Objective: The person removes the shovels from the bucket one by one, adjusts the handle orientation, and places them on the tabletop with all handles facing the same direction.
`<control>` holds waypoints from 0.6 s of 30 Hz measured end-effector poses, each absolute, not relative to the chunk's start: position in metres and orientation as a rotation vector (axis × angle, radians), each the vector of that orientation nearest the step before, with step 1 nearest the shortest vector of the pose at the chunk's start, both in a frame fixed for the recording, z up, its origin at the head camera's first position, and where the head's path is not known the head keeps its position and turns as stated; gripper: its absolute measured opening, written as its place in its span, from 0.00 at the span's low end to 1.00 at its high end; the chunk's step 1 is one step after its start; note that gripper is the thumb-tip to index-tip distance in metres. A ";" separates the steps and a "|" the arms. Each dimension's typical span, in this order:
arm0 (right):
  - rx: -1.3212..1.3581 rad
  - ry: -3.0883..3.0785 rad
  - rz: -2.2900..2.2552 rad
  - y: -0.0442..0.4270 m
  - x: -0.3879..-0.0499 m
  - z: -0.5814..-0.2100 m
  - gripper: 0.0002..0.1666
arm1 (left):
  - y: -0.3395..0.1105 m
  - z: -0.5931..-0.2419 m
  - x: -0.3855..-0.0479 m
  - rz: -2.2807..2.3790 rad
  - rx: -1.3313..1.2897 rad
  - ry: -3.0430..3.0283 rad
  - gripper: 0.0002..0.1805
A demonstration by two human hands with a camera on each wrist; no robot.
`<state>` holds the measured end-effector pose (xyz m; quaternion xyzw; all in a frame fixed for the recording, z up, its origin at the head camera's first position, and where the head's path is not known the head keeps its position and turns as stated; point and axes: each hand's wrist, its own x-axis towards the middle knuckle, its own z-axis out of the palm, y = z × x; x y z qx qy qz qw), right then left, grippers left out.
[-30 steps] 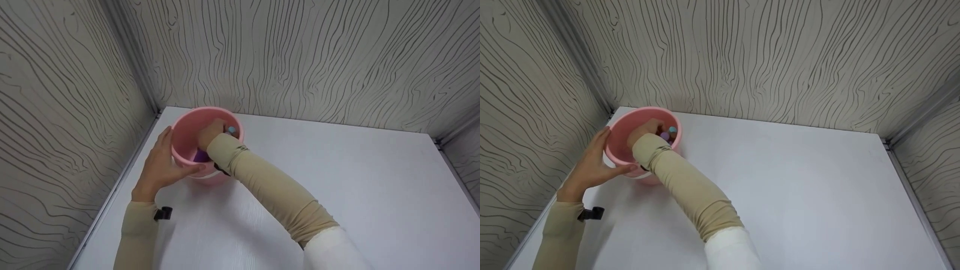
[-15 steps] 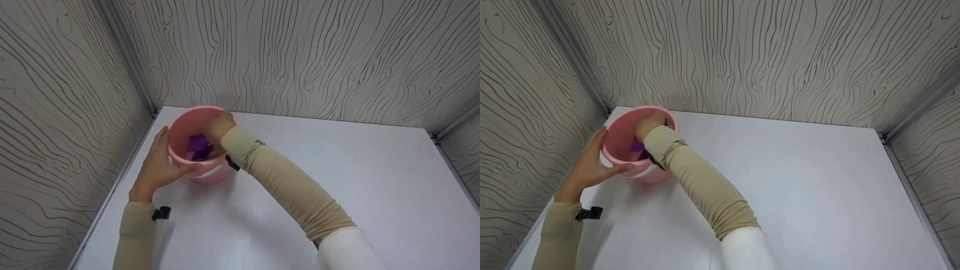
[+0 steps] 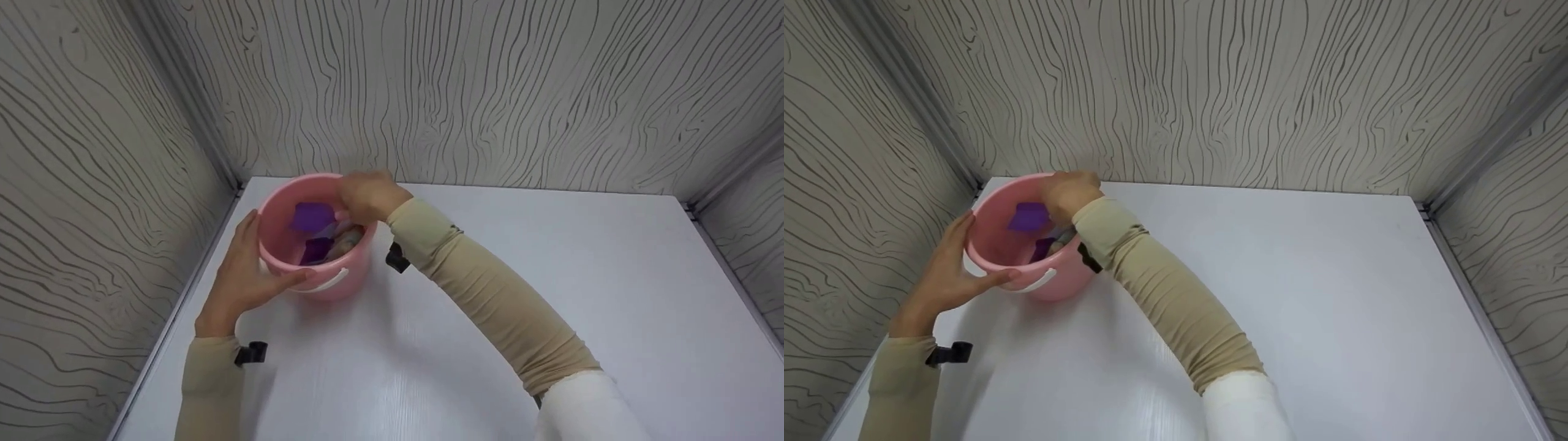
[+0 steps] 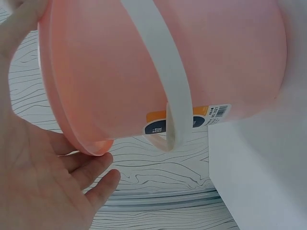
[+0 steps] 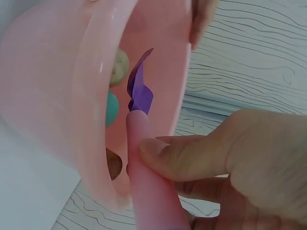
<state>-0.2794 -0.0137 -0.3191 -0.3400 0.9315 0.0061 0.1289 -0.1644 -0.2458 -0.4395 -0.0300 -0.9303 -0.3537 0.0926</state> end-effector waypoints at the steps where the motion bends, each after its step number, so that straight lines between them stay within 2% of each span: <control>1: -0.981 2.704 -0.016 -0.011 -0.280 -0.318 0.18 | -0.246 -0.439 -0.164 -1.045 -0.083 -2.766 0.76; 5: -0.944 2.688 -0.155 0.000 -0.279 -0.314 0.21 | -0.247 -0.438 -0.163 -1.043 -0.057 -2.778 0.77; 18: -0.747 2.740 -0.627 0.033 -0.272 -0.317 0.21 | -0.253 -0.435 -0.157 -1.121 -0.032 -2.772 0.75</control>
